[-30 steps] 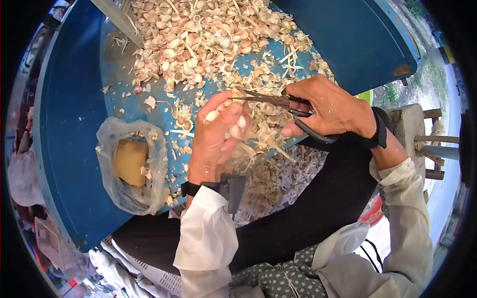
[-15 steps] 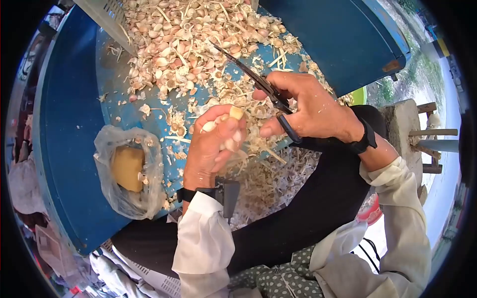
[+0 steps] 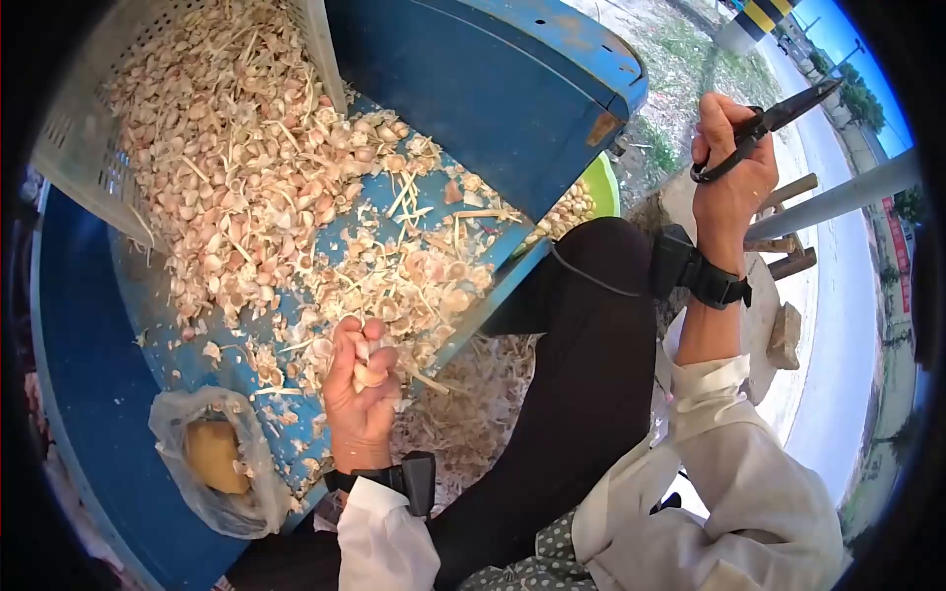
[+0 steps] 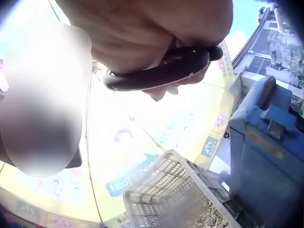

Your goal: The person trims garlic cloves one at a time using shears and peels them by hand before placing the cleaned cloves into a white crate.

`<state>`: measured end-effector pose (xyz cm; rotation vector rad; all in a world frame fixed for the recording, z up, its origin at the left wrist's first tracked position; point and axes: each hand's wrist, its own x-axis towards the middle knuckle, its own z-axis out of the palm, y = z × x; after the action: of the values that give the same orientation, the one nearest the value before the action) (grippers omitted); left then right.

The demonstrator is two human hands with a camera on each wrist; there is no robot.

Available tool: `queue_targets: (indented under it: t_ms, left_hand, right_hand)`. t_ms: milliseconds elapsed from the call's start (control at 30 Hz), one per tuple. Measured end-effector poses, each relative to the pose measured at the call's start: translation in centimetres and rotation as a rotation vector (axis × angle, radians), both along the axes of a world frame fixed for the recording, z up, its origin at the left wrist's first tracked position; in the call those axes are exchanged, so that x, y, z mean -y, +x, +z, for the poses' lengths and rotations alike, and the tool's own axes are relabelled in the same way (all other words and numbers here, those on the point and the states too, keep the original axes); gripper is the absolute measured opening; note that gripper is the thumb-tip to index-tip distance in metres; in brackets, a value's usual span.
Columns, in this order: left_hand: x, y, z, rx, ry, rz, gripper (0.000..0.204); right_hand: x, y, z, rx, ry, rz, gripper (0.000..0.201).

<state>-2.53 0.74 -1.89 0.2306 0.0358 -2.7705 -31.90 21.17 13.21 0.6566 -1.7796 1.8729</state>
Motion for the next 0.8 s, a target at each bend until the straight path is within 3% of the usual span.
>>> queue_targets:
  t_ms: [33, 100, 167, 267, 333, 400, 467, 600, 700, 800]
  left_hand:
    - [0.0, 0.0, 0.0, 0.007, -0.007, 0.016, 0.023]
    - [0.2, 0.1, 0.5, 0.059, -0.035, 0.033, 0.027]
    - [0.7, 0.4, 1.0, 0.102, -0.070, 0.063, 0.027]
    - [1.2, 0.5, 0.8, 0.171, -0.097, 0.109, 0.021]
    - [1.5, 0.3, 0.4, 0.169, -0.113, 0.123, 0.019]
    - [1.7, 0.2, 0.3, 0.167, -0.119, 0.115, 0.013]
    - [2.0, 0.4, -0.1, 0.099, -0.084, 0.122, 0.013]
    - [2.8, 1.4, 0.0, 0.095, -0.078, 0.167, 0.016]
    - [3.6, 1.7, 0.0, 0.147, -0.094, 0.184, 0.020]
    - [4.1, 0.8, 0.6, 0.291, -0.073, 0.232, 0.033]
  right_hand:
    - [-0.6, -1.7, -1.2, 0.105, 0.131, -0.148, 0.022]
    - [-2.8, -5.3, -4.2, 0.059, 0.617, -0.354, 0.034]
    - [-0.6, -1.8, -2.0, 0.033, 0.270, -0.229, 0.027]
    - [2.5, 3.2, 1.5, 0.013, 0.174, 0.100, 0.015]
    - [6.9, 6.1, 2.6, 0.153, 0.367, 0.423, 0.012]
    - [13.0, 6.0, -0.3, 0.144, 0.652, 0.699, 0.012]
    - [18.9, 5.2, -5.3, -0.146, 0.898, 0.696, 0.014]
    - [25.1, 3.5, -13.4, -0.220, 1.034, 0.780, 0.013]
    - [25.5, 3.4, -15.0, -0.318, 1.055, 0.711, 0.015]
    - [24.4, 4.5, -13.0, -0.139, 1.103, 0.677, 0.018]
